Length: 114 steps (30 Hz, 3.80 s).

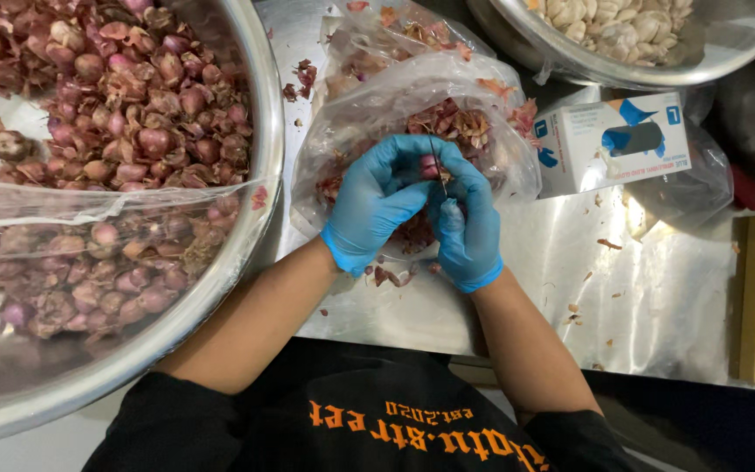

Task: The person peels shallots one at a time at a stainless steel prep table, using a small paring knife to trim and remove the outer skins, dropping the peeled shallots into a bowl and the skins into a plastic bag. They occasionally reach into a large bowl of unpeeled shallots to pick up the next one.

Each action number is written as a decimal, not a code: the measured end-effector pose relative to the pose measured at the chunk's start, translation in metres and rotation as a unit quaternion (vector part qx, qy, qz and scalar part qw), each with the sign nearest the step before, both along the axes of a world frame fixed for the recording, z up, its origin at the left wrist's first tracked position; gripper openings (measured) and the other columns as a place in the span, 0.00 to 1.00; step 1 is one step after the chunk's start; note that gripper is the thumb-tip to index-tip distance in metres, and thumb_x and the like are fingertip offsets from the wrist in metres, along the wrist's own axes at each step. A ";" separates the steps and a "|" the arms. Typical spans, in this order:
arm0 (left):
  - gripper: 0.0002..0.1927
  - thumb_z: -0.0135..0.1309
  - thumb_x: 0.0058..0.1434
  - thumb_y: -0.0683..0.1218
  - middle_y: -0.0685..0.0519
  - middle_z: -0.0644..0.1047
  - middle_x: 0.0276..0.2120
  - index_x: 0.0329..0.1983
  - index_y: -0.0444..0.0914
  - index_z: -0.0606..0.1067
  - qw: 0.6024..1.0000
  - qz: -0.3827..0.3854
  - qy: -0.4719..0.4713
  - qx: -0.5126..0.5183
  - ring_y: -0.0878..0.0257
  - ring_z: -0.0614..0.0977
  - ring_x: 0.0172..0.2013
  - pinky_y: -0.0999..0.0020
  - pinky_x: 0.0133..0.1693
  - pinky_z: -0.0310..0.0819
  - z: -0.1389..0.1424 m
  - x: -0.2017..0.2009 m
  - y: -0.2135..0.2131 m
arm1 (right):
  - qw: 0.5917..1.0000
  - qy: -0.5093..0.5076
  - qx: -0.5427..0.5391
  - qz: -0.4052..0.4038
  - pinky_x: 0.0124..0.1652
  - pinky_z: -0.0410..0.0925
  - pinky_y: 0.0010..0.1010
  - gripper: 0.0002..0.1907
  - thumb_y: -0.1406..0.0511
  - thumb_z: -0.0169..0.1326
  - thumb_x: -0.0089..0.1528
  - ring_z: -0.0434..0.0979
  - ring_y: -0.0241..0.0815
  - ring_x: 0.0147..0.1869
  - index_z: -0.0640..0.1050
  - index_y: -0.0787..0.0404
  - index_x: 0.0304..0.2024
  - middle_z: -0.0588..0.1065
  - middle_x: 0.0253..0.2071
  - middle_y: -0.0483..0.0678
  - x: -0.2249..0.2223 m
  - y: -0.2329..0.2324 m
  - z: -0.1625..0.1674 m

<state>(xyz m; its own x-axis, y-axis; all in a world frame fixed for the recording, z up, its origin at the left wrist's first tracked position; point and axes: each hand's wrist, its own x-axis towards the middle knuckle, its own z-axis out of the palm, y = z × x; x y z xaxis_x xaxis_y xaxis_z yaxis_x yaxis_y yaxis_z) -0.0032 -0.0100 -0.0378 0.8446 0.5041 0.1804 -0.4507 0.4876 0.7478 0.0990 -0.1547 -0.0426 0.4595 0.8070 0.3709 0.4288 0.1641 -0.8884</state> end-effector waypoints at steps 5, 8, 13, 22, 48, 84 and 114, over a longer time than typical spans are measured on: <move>0.21 0.60 0.62 0.31 0.54 0.80 0.51 0.57 0.36 0.77 0.999 0.022 0.034 -0.012 0.66 0.81 0.50 0.68 0.57 0.79 -0.010 0.004 -0.003 | 0.999 -0.036 -0.010 -0.012 0.39 0.64 0.22 0.28 0.52 0.43 0.76 0.65 0.29 0.36 0.61 0.62 0.72 0.70 0.39 0.42 0.006 -0.002 -0.009; 0.20 0.62 0.61 0.31 0.53 0.81 0.47 0.56 0.35 0.78 0.999 0.029 0.044 0.009 0.66 0.82 0.48 0.67 0.54 0.81 -0.016 0.003 -0.004 | 0.998 -0.060 0.013 -0.010 0.39 0.64 0.24 0.28 0.51 0.43 0.76 0.65 0.29 0.37 0.61 0.62 0.70 0.70 0.40 0.43 0.006 -0.004 -0.014; 0.19 0.62 0.61 0.31 0.54 0.80 0.46 0.55 0.35 0.79 0.997 -0.006 0.065 0.029 0.66 0.82 0.47 0.68 0.54 0.80 -0.013 0.000 -0.008 | 0.996 -0.072 0.019 -0.055 0.35 0.66 0.24 0.26 0.49 0.41 0.75 0.67 0.29 0.34 0.63 0.64 0.63 0.73 0.42 0.47 0.005 -0.006 -0.023; 0.17 0.62 0.62 0.35 0.53 0.81 0.49 0.55 0.35 0.79 0.982 0.012 0.077 0.171 0.65 0.84 0.49 0.67 0.56 0.80 0.004 -0.007 -0.003 | 0.996 0.044 0.013 -0.076 0.28 0.60 0.22 0.22 0.48 0.42 0.75 0.63 0.29 0.28 0.65 0.60 0.50 0.69 0.32 0.42 0.005 -0.002 -0.024; 0.07 0.60 0.65 0.41 0.59 0.74 0.32 0.37 0.42 0.72 0.984 -0.136 0.109 -0.035 0.72 0.71 0.30 0.75 0.32 0.67 -0.013 0.002 0.016 | 0.907 0.422 0.001 0.004 0.19 0.56 0.21 0.12 0.56 0.43 0.74 0.61 0.30 0.21 0.67 0.57 0.50 0.73 0.37 0.48 -0.002 0.006 0.010; 0.11 0.57 0.70 0.47 0.59 0.77 0.45 0.52 0.39 0.75 0.996 -0.052 0.058 0.053 0.72 0.75 0.46 0.75 0.50 0.71 0.003 -0.003 0.009 | 0.999 0.035 -0.002 0.026 0.33 0.63 0.19 0.39 0.50 0.47 0.74 0.66 0.29 0.30 0.54 0.64 0.78 0.69 0.33 0.41 -0.004 0.001 0.040; 0.10 0.48 0.73 0.45 0.53 0.78 0.36 0.53 0.36 0.69 0.939 0.100 0.117 0.307 0.68 0.78 0.35 0.69 0.40 0.75 -0.002 -0.003 0.006 | 0.998 0.062 -0.005 -0.033 0.48 0.65 0.29 0.24 0.65 0.42 0.76 0.71 0.39 0.50 0.63 0.67 0.73 0.62 0.61 0.56 -0.017 0.012 0.014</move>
